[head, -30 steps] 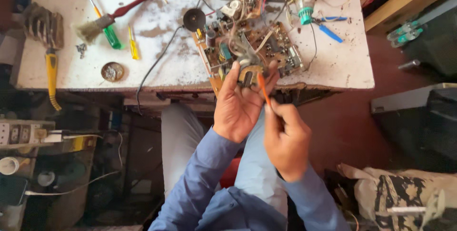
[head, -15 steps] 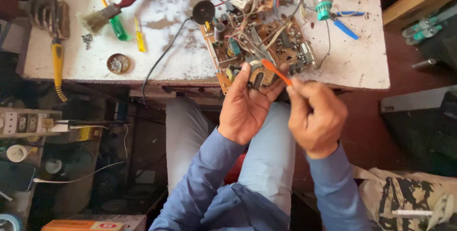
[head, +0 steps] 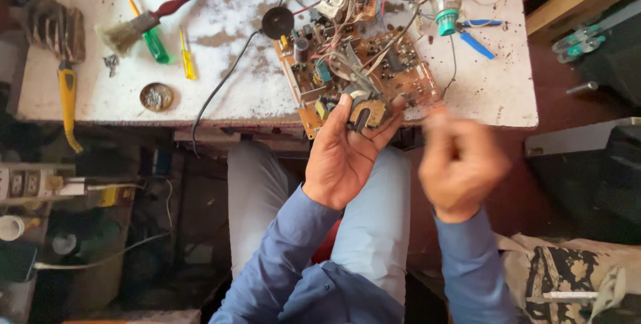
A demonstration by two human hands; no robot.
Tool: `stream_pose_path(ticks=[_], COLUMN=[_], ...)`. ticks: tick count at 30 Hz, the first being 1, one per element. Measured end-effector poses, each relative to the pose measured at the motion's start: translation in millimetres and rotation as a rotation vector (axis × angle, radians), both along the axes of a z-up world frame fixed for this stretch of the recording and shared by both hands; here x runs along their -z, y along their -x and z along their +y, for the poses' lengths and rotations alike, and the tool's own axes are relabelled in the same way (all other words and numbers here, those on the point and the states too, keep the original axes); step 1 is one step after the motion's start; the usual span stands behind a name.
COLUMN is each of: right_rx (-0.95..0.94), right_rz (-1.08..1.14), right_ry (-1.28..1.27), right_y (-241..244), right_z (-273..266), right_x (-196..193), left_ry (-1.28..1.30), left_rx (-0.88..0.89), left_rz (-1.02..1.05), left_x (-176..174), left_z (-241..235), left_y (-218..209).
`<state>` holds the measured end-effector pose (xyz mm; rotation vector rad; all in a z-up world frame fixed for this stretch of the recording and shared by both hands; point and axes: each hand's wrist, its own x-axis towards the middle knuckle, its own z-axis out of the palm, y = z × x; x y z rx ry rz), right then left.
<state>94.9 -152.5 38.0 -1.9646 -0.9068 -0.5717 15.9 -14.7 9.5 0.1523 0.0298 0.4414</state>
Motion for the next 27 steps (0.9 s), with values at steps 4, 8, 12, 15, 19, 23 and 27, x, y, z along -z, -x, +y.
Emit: stream_pose_path(ticks=[4, 8, 12, 15, 19, 23, 27], right_rx=[-0.166, -0.017, -0.104, -0.247, -0.287, -0.319, -0.331], right_rz=[-0.063, -0.017, 0.006, 0.05, 0.106, 0.081, 0.003], right_ry=[0.071, -0.031, -0.055, 0.021, 0.126, 0.111, 0.116], right_y=[-1, -6, 6, 7, -3, -5, -10], right_z=[-5, -11, -3, 4, 4, 9, 8], right_x=[7, 7, 6, -1, -23, -32, -21], left_ry=[0.017, 0.061, 0.037, 0.033, 0.008, 0.02, 0.0], left_rx=[0.038, 0.048, 0.039, 0.049, 0.035, 0.063, 0.091], left_rz=[0.006, -0.039, -0.014, -0.098, -0.015, 0.038, -0.061], left_x=[-3, -1, 1, 3, 6, 6, 4], left_z=[2, 0, 0, 2, 5, 5, 4], left_y=[2, 5, 5, 2, 7, 4, 4])
